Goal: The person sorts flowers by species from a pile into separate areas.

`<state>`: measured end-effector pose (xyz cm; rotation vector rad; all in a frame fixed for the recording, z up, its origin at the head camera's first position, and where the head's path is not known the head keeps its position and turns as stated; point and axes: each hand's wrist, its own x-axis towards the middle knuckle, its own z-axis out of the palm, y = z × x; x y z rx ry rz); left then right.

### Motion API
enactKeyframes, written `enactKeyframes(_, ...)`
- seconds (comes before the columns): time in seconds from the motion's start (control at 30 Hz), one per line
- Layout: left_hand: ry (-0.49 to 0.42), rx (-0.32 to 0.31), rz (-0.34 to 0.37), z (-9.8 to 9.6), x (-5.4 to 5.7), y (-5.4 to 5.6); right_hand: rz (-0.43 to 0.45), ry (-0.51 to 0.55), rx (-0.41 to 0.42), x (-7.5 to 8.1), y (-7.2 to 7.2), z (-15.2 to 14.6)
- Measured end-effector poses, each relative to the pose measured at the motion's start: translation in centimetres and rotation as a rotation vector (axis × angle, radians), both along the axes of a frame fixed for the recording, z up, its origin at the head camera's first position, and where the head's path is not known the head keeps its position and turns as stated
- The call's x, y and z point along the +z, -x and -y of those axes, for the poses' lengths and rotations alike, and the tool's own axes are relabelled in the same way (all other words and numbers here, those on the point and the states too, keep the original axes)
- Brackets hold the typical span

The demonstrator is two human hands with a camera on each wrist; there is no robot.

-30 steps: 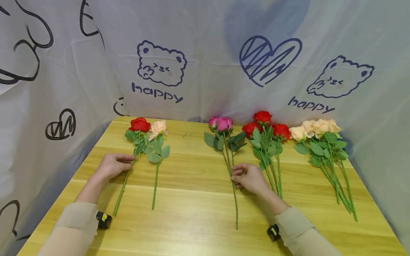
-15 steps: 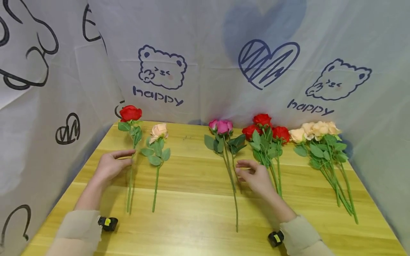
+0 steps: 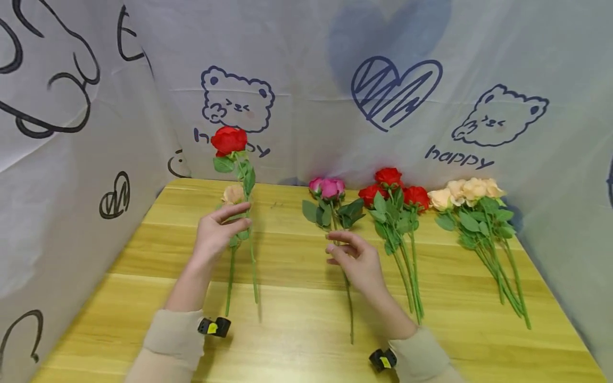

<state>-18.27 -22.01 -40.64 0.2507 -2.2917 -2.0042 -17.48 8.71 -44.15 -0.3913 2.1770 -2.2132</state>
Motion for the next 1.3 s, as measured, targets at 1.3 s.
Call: enactKeyframes(1.3,-0.123,-0.274,-0.254,-14.9,-1.4,1.6,0.078,-0.179,-0.029,0.5,-1.6,-2.7)
